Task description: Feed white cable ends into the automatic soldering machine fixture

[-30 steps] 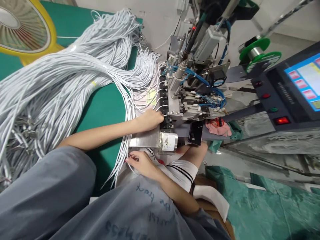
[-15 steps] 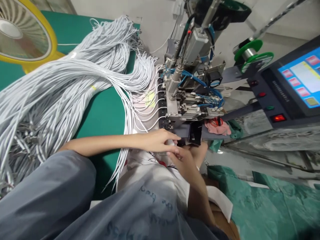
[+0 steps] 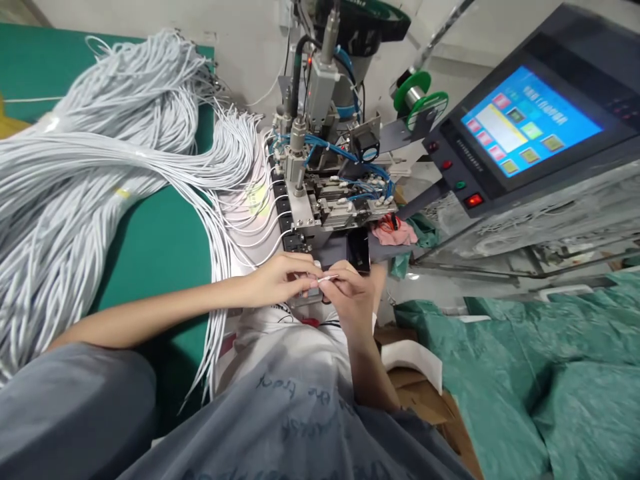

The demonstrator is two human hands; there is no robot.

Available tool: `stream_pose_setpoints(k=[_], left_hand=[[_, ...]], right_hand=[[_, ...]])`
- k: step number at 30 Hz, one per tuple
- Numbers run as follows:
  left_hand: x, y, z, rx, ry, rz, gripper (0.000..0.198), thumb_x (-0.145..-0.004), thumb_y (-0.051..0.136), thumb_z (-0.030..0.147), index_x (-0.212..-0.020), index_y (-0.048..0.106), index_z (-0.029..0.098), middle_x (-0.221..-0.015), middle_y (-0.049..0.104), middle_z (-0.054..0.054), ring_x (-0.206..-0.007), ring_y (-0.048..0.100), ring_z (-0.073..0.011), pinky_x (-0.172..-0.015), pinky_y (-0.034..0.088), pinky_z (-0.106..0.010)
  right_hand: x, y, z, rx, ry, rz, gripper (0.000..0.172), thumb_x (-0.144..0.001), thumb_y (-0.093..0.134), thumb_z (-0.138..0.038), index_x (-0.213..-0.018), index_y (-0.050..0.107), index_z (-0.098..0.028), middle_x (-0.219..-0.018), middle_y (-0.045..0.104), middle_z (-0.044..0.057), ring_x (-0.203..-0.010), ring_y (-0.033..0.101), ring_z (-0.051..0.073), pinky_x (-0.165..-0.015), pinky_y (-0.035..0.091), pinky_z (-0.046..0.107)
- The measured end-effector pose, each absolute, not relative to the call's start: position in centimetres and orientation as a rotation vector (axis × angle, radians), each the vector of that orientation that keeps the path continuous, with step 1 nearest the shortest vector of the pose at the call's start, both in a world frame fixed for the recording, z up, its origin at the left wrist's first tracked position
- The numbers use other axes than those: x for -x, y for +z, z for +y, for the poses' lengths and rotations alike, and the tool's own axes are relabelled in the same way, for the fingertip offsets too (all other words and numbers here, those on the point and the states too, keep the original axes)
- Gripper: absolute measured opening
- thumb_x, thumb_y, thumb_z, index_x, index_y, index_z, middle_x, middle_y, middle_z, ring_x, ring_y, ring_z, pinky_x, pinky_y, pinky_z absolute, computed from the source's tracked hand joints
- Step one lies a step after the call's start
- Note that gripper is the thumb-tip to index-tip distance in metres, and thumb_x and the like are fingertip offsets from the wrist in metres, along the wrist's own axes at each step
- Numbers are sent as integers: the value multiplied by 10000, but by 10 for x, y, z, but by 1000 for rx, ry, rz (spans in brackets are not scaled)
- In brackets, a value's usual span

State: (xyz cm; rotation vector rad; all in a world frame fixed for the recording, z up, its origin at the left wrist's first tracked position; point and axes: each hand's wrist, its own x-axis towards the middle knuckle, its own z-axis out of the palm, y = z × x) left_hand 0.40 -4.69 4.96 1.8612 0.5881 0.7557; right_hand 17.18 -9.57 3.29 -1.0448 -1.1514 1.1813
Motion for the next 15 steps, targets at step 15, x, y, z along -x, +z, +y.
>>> stream_pose_setpoints(k=[15], left_hand=[[-5, 41, -49, -2174, 789, 711, 251, -889, 417, 159, -783, 643, 129, -666, 513, -16, -625, 476, -100, -593, 387, -215]], right_hand=[[-182, 39, -78, 1279, 936, -1572, 259, -797, 568, -272, -567, 606, -163, -534, 436, -17, -486, 379, 87, -457, 284, 248]])
